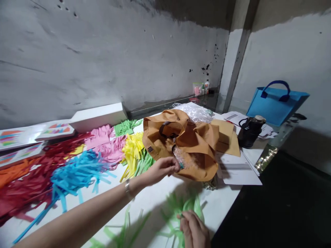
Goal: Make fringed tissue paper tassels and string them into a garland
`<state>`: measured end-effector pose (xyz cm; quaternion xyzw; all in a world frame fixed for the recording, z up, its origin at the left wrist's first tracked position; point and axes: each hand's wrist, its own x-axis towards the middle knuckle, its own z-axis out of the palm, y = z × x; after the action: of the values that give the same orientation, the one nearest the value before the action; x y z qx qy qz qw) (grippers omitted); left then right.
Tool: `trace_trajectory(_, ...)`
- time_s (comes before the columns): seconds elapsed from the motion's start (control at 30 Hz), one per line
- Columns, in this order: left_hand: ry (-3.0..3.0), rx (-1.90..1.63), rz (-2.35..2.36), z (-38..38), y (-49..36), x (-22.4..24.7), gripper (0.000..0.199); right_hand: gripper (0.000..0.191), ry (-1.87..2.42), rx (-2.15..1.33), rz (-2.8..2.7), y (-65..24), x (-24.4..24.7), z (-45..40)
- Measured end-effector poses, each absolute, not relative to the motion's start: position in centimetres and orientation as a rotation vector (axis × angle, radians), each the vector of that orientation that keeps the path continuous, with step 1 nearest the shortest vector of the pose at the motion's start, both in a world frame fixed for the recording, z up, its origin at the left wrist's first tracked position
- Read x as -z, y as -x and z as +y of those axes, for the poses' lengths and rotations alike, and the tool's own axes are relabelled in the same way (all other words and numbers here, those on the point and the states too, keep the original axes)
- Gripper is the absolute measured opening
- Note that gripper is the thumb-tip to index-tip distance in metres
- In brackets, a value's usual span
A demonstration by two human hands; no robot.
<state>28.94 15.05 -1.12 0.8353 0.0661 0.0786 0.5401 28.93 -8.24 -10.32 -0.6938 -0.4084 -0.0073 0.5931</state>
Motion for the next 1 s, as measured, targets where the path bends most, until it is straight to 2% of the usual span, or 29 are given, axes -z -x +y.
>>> trace_trajectory(0.17,-1.553,-0.210,0.251,10.6,-18.0,-0.3,0.030,0.026,1.543,-0.093,-1.051,-28.0,5.5,-6.9)
trace_trajectory(0.3,-1.434,-0.345,0.334,8.0,-13.4,-0.6,0.032,0.022,1.430,-0.114,-1.302,-25.7,3.8,-5.1)
trace_trajectory(0.47,-1.409,-0.425,0.462,7.2,-10.9,-1.1,0.029,0.018,1.401,-0.011,-1.443,-24.1,4.1,-4.5)
trace_trajectory(0.63,-1.586,-0.424,0.457,6.7,-9.7,-1.1,0.024,0.021,1.486,0.038,-1.587,-23.9,3.7,-5.1)
trace_trajectory(0.87,-1.534,-0.482,0.438,5.4,-8.9,0.1,0.027,0.026,1.501,0.063,-1.717,-23.8,1.9,-5.7)
trace_trajectory(1.0,-1.784,-0.579,0.374,5.0,-8.2,-0.1,0.026,0.027,1.485,0.045,-1.767,-23.7,1.0,-5.8)
